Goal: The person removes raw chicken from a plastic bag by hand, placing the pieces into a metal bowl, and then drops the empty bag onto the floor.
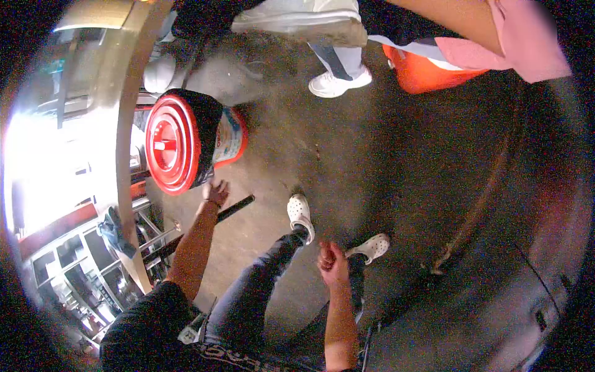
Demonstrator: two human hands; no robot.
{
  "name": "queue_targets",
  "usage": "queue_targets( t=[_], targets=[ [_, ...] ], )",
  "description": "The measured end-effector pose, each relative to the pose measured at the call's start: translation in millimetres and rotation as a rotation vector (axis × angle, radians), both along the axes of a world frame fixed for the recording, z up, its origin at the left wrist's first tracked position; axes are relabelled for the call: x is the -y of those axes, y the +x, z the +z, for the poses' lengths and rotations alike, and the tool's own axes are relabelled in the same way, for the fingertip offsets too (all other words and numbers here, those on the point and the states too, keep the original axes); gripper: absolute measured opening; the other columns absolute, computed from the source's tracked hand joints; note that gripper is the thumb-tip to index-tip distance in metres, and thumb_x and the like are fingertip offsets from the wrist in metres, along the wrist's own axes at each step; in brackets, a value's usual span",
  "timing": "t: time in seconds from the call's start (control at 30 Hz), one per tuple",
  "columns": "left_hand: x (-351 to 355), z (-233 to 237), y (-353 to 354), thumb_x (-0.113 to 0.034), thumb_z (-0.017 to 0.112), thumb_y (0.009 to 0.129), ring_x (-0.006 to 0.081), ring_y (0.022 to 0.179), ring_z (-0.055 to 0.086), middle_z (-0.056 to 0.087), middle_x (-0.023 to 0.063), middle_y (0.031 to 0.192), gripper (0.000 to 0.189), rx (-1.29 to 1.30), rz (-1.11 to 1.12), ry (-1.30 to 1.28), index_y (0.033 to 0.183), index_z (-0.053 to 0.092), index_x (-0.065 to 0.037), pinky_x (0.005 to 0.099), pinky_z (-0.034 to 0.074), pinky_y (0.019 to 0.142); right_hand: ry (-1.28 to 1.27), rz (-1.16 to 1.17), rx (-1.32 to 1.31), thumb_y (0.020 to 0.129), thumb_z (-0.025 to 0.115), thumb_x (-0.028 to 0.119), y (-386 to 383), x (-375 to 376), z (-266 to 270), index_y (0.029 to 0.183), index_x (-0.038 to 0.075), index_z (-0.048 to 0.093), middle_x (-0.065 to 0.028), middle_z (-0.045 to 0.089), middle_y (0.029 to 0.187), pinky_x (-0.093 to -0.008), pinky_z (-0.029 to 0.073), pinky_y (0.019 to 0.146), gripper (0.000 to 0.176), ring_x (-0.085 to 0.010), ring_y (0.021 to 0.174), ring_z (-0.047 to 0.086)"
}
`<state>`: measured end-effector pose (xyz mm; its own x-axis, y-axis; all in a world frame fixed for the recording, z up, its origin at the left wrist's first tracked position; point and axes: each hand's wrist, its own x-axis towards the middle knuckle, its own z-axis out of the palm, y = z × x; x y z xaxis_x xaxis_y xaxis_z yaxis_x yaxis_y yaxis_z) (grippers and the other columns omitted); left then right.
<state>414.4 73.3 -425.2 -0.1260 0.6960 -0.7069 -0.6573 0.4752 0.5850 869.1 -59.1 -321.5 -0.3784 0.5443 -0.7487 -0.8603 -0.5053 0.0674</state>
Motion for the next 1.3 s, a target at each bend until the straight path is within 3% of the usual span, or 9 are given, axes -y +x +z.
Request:
queue_targets(
  t=[0.03,0.2,0.37,0.5,0.57,0.67,1.07,1.17,1.3],
  targets=[
    [-25.0,31.4,63.4,-0.036,0.050,0.080,0.0250,0.077,0.056,0.054,0.0079,0.097,0.047,-0.385,0.104,-0.502,0.122,0.037,-0.018,0.0357,0.044,0.057,0.015,0.005,-0.006,0.084,0.048,0.030,11.2,1.2,1.0,0.087,0.006,0.059,0.0053,0.024,0.048,-0.0218,0.018,0.041,0.027,-0.0064,0.043,0.022],
    [-139.4,81.2,160.8,-0.030,0.057,0.078,0.0221,0.061,0.056,0.055,0.0080,0.073,0.052,-0.908,-0.360,-0.054,0.122,0.033,-0.016,0.0365,0.041,0.044,-0.185,-0.183,0.307,0.085,0.046,0.029,99.0,27.1,21.0,0.082,0.006,0.056,0.0057,0.023,0.047,-0.0207,0.016,0.040,0.024,-0.0062,0.041,0.019],
    [-235.4,77.8,149.4,-0.060,0.039,0.077,0.0251,0.070,0.055,0.056,0.0068,0.075,0.052,-0.438,-0.467,-0.540,0.093,0.052,-0.013,0.0489,0.041,0.060,-0.304,-0.072,0.653,0.086,0.044,0.034,179.4,88.5,72.5,0.082,0.009,0.054,0.0061,0.022,0.047,-0.0209,0.014,0.036,0.027,-0.0055,0.038,0.018],
    [-262.3,9.5,117.6,-0.065,0.042,0.071,0.0246,0.058,0.052,0.057,0.0070,0.077,0.065,-0.311,-0.720,-0.566,0.115,0.039,-0.017,0.0415,0.039,0.047,-0.412,-0.114,0.792,0.086,0.044,0.037,213.1,167.6,84.7,0.082,0.009,0.054,0.0062,0.022,0.047,-0.0218,0.013,0.033,0.029,-0.0054,0.036,0.018],
    [-260.2,-10.9,110.7,-0.067,0.044,0.068,0.0243,0.050,0.051,0.058,0.0071,0.079,0.080,-0.227,-0.896,-0.575,0.130,0.030,-0.019,0.0366,0.038,0.038,-0.568,-0.011,0.920,0.085,0.045,0.039,213.2,196.3,100.3,0.082,0.010,0.054,0.0056,0.023,0.047,-0.0237,0.014,0.032,0.031,-0.0057,0.035,0.019],
    [-227.3,112.5,198.8,-0.032,0.058,0.070,0.0214,0.078,0.059,0.061,0.0114,0.087,0.083,-1.190,-0.961,-0.325,0.136,0.011,-0.017,0.0366,0.047,0.069,-0.796,0.057,1.105,0.083,0.045,0.041,212.4,266.4,92.3,0.081,0.010,0.053,0.0047,0.024,0.047,-0.0249,0.014,0.033,0.032,-0.0067,0.035,0.019],
    [-208.0,-19.1,142.6,-0.032,0.062,0.066,0.0260,0.080,0.060,0.061,0.0149,0.091,0.091,-0.862,-1.042,-0.261,0.136,0.006,-0.016,0.0328,0.048,0.070,-0.947,0.179,1.101,0.081,0.043,0.034,194.6,311.7,113.4,0.078,0.015,0.052,0.0033,0.034,0.053,-0.0257,0.017,0.034,0.021,-0.0104,0.037,0.022],
    [-149.6,112.9,192.7,-0.030,0.064,0.065,0.0262,0.079,0.060,0.061,0.0161,0.090,0.085,-0.991,-1.052,-0.323,0.134,0.016,-0.014,0.0337,0.048,0.069,-0.803,0.255,1.162,0.079,0.045,0.033,182.5,284.2,136.4,0.075,0.016,0.053,0.0030,0.037,0.056,-0.0261,0.019,0.035,0.020,-0.0104,0.039,0.024],
    [-59.9,59.1,150.7,-0.027,0.060,0.067,0.0308,0.084,0.058,0.059,0.0184,0.092,0.062,-1.031,-1.076,-0.221,0.122,0.037,-0.011,0.0360,0.047,0.073,-0.806,0.193,1.092,0.078,0.048,0.033,184.0,299.1,112.4,0.074,0.016,0.055,0.0029,0.034,0.050,-0.0256,0.021,0.035,0.019,-0.0099,0.036,0.027]
  ],
)
